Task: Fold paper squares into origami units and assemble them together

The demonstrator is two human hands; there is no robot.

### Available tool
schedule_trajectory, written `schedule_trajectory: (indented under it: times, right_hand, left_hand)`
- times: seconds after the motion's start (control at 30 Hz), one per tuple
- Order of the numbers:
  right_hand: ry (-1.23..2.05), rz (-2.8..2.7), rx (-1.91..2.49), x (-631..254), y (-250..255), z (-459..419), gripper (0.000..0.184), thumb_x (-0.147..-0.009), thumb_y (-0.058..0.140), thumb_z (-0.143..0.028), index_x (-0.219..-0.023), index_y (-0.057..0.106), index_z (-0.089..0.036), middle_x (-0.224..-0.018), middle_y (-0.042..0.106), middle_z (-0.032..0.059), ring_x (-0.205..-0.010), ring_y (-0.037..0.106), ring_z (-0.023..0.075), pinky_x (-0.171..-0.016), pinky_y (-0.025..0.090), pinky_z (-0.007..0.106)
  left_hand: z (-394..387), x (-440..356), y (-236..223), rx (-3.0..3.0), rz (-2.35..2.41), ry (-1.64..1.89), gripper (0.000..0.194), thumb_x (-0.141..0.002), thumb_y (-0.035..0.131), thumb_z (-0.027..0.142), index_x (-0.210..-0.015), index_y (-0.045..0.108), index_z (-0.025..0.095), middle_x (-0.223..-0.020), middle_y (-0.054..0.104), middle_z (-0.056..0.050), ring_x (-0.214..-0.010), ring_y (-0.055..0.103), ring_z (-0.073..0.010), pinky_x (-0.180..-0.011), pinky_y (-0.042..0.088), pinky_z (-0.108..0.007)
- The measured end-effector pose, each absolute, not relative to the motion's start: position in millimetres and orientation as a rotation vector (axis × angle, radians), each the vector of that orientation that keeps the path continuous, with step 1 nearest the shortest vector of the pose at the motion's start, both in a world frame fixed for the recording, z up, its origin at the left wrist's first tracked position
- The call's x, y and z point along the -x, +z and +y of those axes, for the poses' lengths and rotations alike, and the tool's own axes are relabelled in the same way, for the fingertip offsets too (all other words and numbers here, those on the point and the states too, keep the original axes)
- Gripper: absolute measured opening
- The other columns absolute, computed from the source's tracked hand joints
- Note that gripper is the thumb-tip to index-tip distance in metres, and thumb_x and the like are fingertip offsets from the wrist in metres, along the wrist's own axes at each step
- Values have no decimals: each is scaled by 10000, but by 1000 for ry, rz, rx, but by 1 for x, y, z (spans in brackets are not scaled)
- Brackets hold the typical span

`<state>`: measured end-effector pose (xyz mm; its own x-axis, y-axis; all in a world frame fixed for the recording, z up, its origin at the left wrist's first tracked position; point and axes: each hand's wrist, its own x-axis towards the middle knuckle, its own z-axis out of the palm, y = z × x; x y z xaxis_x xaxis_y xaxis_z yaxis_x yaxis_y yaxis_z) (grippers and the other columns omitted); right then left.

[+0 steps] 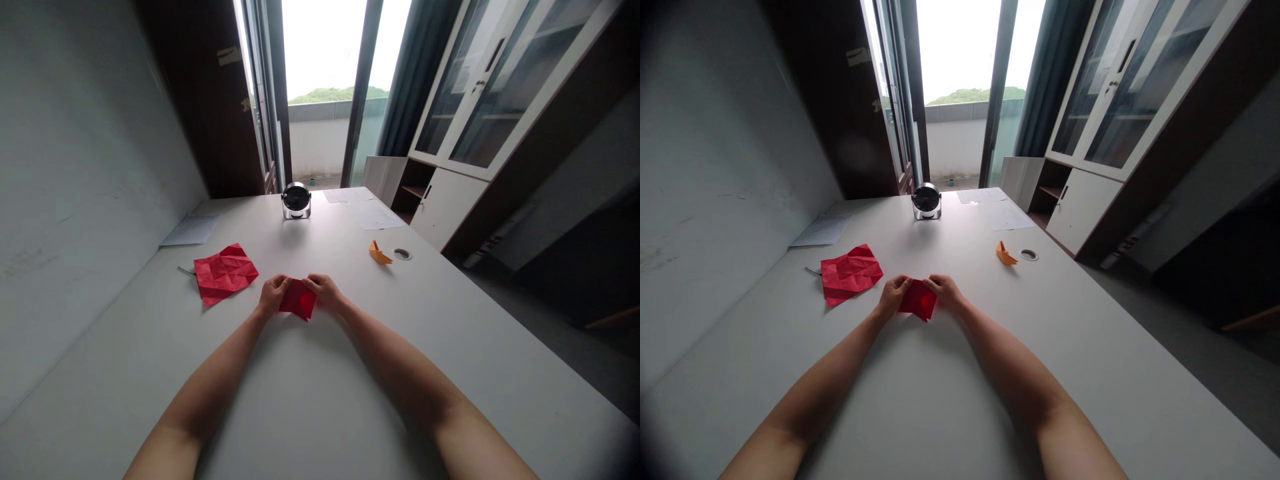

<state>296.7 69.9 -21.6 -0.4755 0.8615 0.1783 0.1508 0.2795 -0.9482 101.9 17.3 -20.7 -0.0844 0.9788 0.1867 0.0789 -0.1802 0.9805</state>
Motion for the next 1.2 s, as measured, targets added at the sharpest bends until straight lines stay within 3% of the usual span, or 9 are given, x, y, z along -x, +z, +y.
schedule_trajectory:
  times: [0.17, 0.5, 1.2]
  right_hand:
    - [1210, -1655, 935, -301, -27, 79, 519, -820, 592, -668, -618, 472, -205, -537, 396, -52, -525, 329, 105, -509, 251, 246]
    - [1532, -1673, 779, -301, -6, 59, 476, -754, 735, -623, -814, 612, -167, -703, 616, 4, -614, 523, 133, -557, 390, 239]
    - [1506, -1393, 822, -296, -23, 70, 535, -793, 629, -698, -706, 503, -186, -604, 488, -30, -533, 404, 105, -502, 328, 237]
  left_hand:
    - [21, -99, -23, -1261, 1268, 1490, 357, -833, 674, 513, -775, 666, 162, -684, 622, -6, -599, 531, -129, -543, 420, -225]
    - [21, -104, -28, -1150, 1191, 1512, 370, -824, 687, 529, -827, 662, 160, -718, 641, -13, -600, 554, -129, -551, 449, -230]
    - [18, -105, -22, -1367, 1224, 1292, 365, -838, 658, 523, -795, 660, 160, -635, 568, 17, -556, 484, -115, -523, 380, -226]
